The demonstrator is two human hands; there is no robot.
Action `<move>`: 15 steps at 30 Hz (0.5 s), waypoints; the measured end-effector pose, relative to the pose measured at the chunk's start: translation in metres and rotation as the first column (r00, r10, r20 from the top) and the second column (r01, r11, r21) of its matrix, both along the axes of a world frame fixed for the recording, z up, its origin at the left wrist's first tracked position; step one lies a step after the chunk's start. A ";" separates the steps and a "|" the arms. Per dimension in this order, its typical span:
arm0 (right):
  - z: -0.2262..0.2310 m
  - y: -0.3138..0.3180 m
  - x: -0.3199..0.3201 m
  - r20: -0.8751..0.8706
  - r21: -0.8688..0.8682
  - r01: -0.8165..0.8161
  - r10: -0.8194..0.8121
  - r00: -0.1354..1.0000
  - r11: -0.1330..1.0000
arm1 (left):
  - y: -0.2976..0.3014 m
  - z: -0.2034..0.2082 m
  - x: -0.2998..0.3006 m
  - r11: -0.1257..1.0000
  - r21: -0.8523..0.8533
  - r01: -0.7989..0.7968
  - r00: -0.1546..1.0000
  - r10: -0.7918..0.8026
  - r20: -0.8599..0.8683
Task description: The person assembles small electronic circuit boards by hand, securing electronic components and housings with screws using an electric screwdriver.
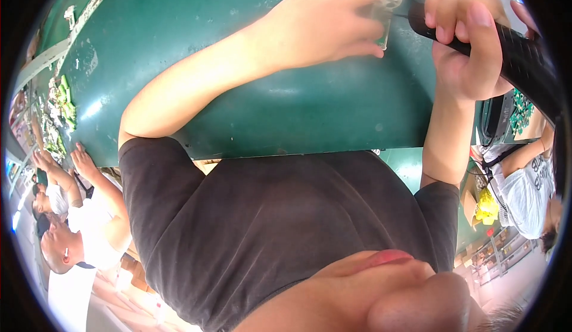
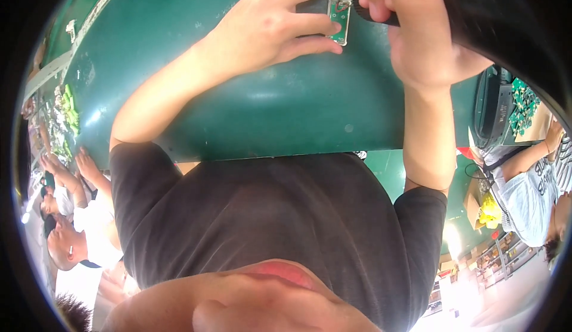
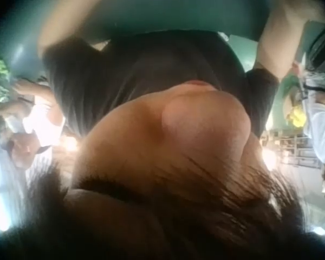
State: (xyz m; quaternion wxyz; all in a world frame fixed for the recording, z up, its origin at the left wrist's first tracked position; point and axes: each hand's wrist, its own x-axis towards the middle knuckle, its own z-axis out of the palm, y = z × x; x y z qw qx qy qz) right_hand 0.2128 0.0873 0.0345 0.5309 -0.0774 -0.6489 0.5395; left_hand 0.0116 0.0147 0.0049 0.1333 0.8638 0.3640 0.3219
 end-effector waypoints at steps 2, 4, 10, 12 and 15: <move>-0.003 0.001 0.000 0.011 -0.003 0.008 -0.008 1.000 1.000 | 0.000 -0.001 0.000 1.000 0.006 0.004 1.000 -0.004 0.004; -0.007 0.005 -0.006 -0.025 -0.034 -0.082 0.081 0.996 0.996 | -0.001 -0.002 -0.003 1.000 0.026 -0.005 1.000 0.005 -0.013; -0.005 0.007 -0.014 0.169 0.154 0.035 -0.061 0.984 0.987 | 0.001 0.000 0.000 0.999 0.051 0.001 0.999 0.002 -0.048; -0.003 -0.007 -0.025 0.148 0.017 0.113 -0.115 0.982 0.993 | -0.001 -0.001 -0.001 0.998 0.054 -0.013 0.998 0.016 -0.060; 0.010 -0.026 -0.022 0.230 -0.119 0.207 -0.175 0.957 0.971 | -0.001 0.000 -0.002 0.998 0.054 -0.012 0.997 0.016 -0.070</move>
